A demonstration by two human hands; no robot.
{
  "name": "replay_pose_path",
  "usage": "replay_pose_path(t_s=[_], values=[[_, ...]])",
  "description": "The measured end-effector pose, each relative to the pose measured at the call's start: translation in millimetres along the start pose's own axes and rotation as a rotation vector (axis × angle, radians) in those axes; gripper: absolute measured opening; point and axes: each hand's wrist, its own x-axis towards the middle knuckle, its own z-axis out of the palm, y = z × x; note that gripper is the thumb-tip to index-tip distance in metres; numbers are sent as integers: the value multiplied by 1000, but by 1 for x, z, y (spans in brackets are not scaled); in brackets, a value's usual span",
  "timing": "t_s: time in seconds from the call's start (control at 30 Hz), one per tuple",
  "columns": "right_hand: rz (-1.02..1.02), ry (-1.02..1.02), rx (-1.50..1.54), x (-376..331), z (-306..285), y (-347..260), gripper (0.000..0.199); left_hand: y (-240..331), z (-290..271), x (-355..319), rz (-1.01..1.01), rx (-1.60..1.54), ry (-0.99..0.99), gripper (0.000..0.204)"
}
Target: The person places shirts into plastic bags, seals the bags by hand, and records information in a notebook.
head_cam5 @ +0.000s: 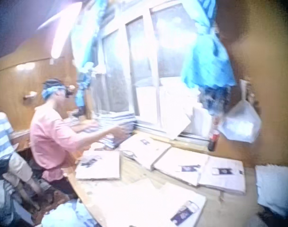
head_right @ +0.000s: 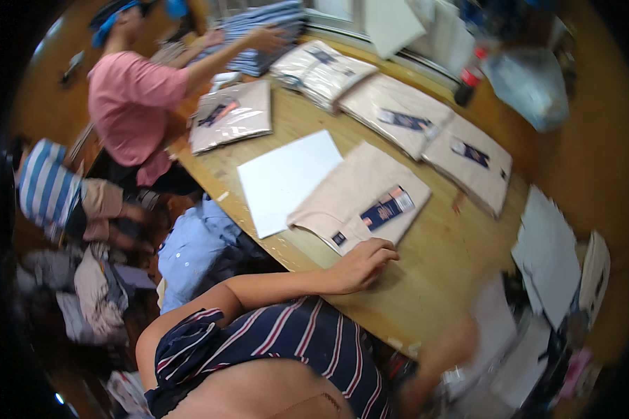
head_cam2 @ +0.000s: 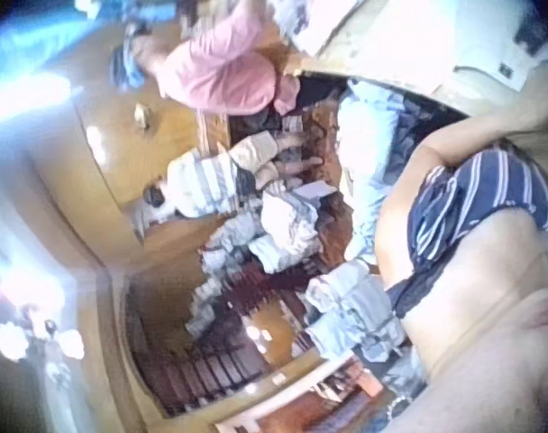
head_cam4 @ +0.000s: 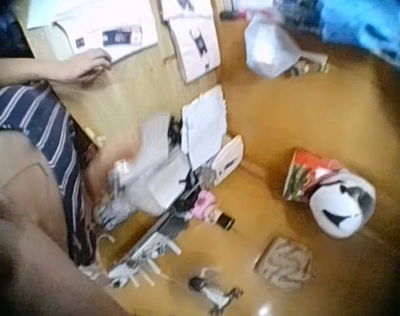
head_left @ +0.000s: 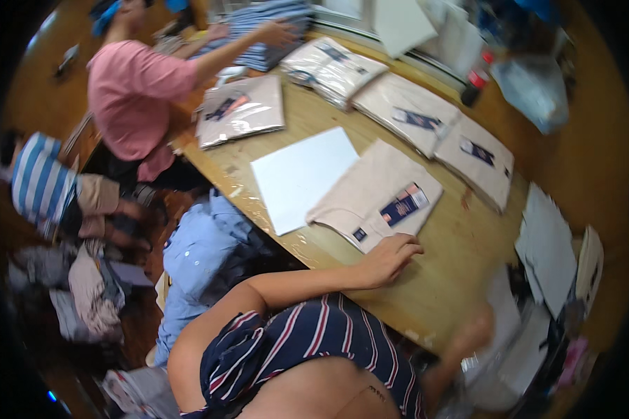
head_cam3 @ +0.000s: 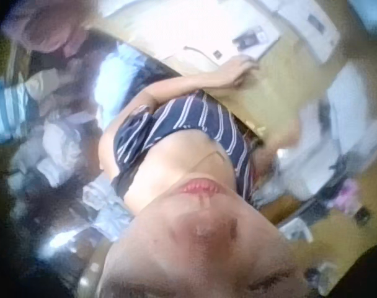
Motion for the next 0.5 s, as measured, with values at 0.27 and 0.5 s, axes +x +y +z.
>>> replay_pose_path(t_s=[0.27,0.5], values=[[-42,-522,-61,-44,65,-47,60,-47,99,28,153,567,-488,46],[216,-487,299,-80,-1,59,32,-6,108,59,109,781,-664,44]])
